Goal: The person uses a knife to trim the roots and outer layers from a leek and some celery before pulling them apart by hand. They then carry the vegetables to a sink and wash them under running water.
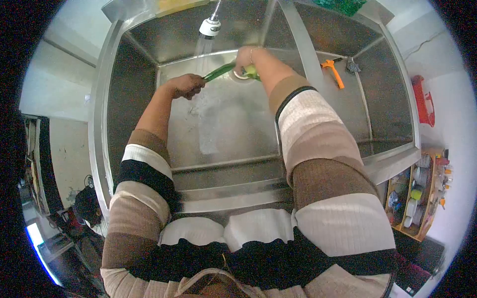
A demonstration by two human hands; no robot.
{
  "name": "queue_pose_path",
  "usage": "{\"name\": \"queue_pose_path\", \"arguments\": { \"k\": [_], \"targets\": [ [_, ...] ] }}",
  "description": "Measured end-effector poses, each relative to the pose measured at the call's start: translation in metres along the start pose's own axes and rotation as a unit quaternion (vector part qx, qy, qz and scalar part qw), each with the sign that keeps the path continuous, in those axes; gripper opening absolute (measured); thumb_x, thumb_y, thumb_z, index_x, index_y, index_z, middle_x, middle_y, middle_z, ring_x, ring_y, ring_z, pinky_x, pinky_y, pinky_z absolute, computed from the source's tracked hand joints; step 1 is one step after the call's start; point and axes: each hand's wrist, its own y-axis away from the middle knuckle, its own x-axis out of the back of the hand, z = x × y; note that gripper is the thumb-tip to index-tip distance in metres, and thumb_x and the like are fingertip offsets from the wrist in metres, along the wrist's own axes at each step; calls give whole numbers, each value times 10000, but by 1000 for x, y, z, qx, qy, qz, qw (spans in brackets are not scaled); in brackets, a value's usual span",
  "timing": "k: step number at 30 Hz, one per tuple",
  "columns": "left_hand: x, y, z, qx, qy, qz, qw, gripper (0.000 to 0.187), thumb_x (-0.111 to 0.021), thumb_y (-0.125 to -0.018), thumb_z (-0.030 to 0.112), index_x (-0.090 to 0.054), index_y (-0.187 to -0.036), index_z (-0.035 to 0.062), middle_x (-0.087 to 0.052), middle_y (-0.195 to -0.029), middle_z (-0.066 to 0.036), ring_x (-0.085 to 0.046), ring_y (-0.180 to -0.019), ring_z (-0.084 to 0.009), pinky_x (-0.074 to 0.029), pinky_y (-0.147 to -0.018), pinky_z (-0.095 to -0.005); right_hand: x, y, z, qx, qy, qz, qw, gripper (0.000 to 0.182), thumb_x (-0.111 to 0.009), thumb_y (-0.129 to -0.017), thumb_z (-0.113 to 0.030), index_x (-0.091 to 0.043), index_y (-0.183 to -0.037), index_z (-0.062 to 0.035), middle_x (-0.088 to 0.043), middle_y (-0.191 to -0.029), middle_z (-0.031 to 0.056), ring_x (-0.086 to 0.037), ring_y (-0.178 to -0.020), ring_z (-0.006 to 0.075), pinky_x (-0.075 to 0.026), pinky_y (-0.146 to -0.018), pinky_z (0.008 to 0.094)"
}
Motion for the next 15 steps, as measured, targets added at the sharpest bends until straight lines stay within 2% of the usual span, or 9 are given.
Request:
{"name": "queue_pose_path", "arguments": {
  "k": [3,6,9,12,13,15],
  "targets": [
    [1,10,5,85,58,-27,994,220,-523,-883,290,-541,-784,94,-467,-663,-9,-401,-523,-113,-361,-440,-262,3,6,-4,4,61,-16,998,491,-765,-570,-378,-683,-837,25,-661,-872,161,-629,-763,259,-500,-700,357],
    [5,27,14,105,70,-30,992,258,-512,-896,328,-489,-735,129,-380,-565,32,-287,-444,-83,-275,-412,-262,9,16,-15,1,67,-38,997,484,-778,-549,-350,-684,-838,27,-663,-865,152,-632,-750,258,-503,-695,355],
    [21,29,0,130,105,-32,985,264,-514,-901,324,-512,-747,110,-418,-567,19,-307,-428,-94,-265,-387,-260,13,16,-14,4,104,-55,993,478,-786,-537,-333,-684,-834,27,-666,-864,148,-634,-745,259,-503,-688,358],
    [34,45,-6,211,-138,-3,968,261,-511,-904,301,-543,-756,88,-468,-580,-1,-352,-420,-107,-288,-372,-276,10,17,-3,23,133,-66,989,452,-787,-538,-314,-684,-819,25,-665,-843,148,-632,-735,258,-502,-674,366],
    [38,51,0,232,-172,8,957,328,-572,-860,371,-593,-814,47,-520,-631,-29,-432,-480,-122,-358,-406,-311,7,17,1,31,136,-69,988,440,-786,-540,-305,-684,-814,24,-664,-833,148,-631,-730,257,-501,-669,369],
    [33,61,26,167,-233,38,957,423,-619,-804,443,-616,-856,23,-534,-660,-45,-474,-540,-140,-414,-468,-318,-6,7,-8,90,212,-81,970,407,-782,-550,-283,-687,-815,11,-662,-812,148,-630,-728,260,-499,-670,370]
  ]
}}
